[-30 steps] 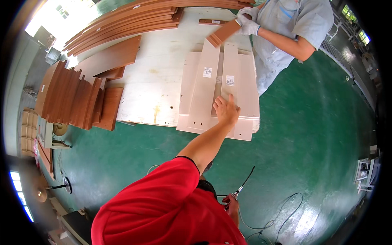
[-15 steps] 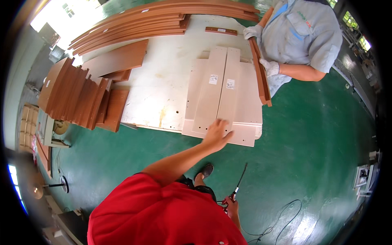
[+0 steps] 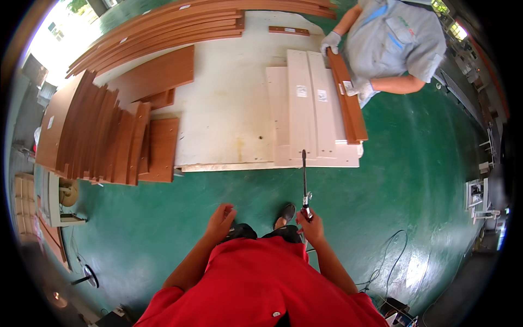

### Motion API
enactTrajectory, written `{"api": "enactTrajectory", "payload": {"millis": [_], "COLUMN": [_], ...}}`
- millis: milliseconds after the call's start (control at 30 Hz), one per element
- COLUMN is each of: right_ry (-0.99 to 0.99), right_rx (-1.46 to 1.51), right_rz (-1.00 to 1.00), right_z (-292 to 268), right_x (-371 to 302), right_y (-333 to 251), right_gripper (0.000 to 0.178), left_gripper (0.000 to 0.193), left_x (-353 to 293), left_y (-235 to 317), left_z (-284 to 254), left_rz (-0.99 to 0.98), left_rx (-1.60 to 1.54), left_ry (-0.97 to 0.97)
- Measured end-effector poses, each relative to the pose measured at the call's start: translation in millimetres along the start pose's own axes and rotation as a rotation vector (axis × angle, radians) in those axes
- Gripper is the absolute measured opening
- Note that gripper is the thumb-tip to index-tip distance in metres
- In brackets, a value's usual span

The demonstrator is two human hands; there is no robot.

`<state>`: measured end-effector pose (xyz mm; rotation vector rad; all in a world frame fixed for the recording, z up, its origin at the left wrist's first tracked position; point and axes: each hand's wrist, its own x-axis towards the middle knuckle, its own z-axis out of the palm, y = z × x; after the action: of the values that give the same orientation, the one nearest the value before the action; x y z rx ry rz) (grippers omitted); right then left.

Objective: The person carries wooden panels to a machine, inserts them into the machine to be drilled, and stacks the processed panels onto a table.

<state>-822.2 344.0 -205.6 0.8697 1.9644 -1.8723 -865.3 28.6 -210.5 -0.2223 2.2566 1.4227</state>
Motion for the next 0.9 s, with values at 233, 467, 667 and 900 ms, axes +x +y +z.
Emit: {"api": "enactTrajectory", "payload": {"millis": [233,467,667,900], "right_ry": [-0.201,-0.415,-0.786,-0.674], "right_rx": [-0.055,-0.003,0.411,0.208], "right_rz": [-0.103,-0.433,-0.285,-0.406], "right_z": [89.3,142.4,226.5,322.9], "right_x": [-17.8,-33.7,-56.5,-87.4], "right_y": [-73.9,-194.7,-299.5,-370.4], "right_gripper": [0.024,0.019,0.015,0.027], "left_gripper": [0.026,0.028,0.026,0.048], "left_x": [-41.7,-121.8,-179.4,-164.3], "left_y": [-9.0,18.6,53.1,90.4], "left_z": [-116.6,-219.9,-318.8,-509.4], "left_rz": [0.058,0.183,0.351,0.381], "left_rx": [-0.238,-0.684,-0.736,-0.355], "left_ry": [0.336,0.834,1.068,1.288]}}
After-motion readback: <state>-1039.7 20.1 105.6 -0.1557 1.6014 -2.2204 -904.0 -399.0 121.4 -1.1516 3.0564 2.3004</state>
